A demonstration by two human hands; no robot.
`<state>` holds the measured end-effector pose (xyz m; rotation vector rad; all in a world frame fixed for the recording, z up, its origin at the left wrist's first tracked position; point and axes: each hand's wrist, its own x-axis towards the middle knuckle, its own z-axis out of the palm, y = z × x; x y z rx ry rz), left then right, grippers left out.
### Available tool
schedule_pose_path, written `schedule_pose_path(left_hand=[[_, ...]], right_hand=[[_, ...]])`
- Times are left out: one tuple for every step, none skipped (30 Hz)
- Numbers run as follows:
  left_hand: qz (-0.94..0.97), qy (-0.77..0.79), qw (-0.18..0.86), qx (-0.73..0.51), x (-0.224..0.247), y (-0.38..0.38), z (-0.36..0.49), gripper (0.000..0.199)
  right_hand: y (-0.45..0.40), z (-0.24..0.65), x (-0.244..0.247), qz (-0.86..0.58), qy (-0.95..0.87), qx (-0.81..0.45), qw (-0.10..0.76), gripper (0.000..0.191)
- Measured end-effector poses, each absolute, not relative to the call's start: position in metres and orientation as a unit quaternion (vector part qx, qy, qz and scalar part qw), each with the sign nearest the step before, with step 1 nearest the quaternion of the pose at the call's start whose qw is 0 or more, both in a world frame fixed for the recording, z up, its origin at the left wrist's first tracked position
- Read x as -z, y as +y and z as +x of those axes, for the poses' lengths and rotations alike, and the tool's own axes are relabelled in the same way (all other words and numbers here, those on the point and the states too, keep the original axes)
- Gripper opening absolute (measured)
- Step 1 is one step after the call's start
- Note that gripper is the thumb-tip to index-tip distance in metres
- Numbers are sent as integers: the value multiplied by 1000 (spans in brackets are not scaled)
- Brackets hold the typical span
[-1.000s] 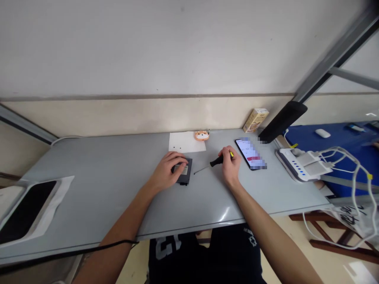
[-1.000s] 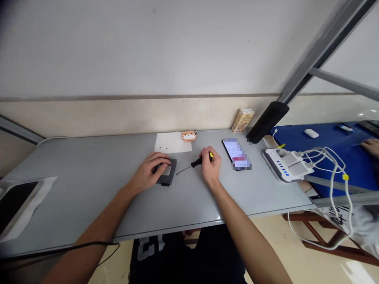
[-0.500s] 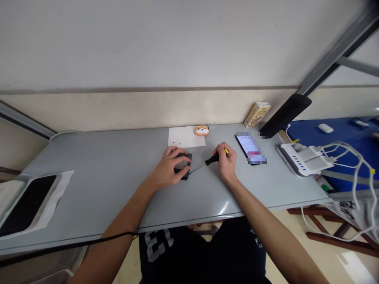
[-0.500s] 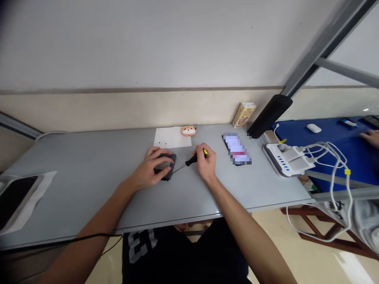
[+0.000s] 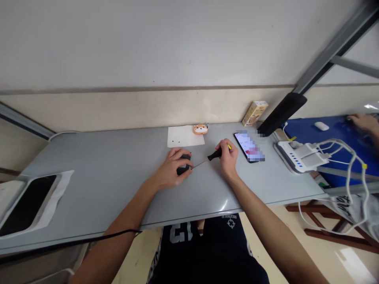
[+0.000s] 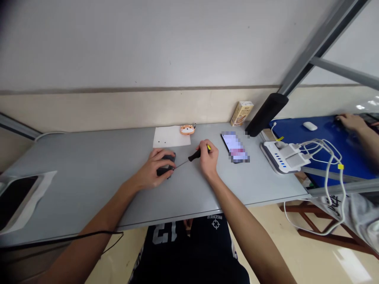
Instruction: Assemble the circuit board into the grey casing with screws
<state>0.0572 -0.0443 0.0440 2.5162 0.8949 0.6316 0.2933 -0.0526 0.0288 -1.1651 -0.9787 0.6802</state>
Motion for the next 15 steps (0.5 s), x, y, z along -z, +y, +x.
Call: schedule_pose_path(left_hand=[[898,320,196,-228,-43,-44,58,11],[897,320,195,-233,-41,-44,58,10],[896,321,195,-238,-40,-43,59,10],[894,321,196,-244,-38,-42,59,10],[892,321,196,-251,-36,-41,59,10],[890,321,196,-257,-35,-41,59,11],[889,321,196,-262,-34,-41,60,12],[887,322,196,-267,-33,-41,60,13],[885,324,196,-272,-33,-42,61,13],[883,327,196,-276,-33,-43,61,13],[880,330,196,-280,-33,-43,61,13],[878,333,197,-283,-33,-43,60,12],[875,336,197,-288,-34,-41,58,12],[871,342,193,-296,-34,-37,55,12],[865,352,184,-305,-35,-31,52,12]], right_hand=[[-52,294,-29,-521,-426,-301,676,36],[-52,294,-29,-524,-417,-302,679,36],[-51,295,-30,-526,-410,-305,681,36],[-50,295,-30,-527,-402,-310,682,36],[-50,295,-30,-527,-395,-316,682,36],[-49,295,-30,-527,-389,-323,683,36],[-49,294,-30,-527,-382,-329,684,36],[-48,294,-30,-527,-376,-334,685,36],[-47,294,-30,-527,-370,-338,687,35],[-47,293,-29,-526,-363,-342,689,35],[-46,293,-29,-527,-353,-347,691,34],[-46,293,-29,-529,-341,-351,693,34],[-45,293,-28,-533,-327,-356,695,34],[-44,293,-27,-538,-310,-360,696,33],[-43,293,-27,-543,-293,-367,696,33]])
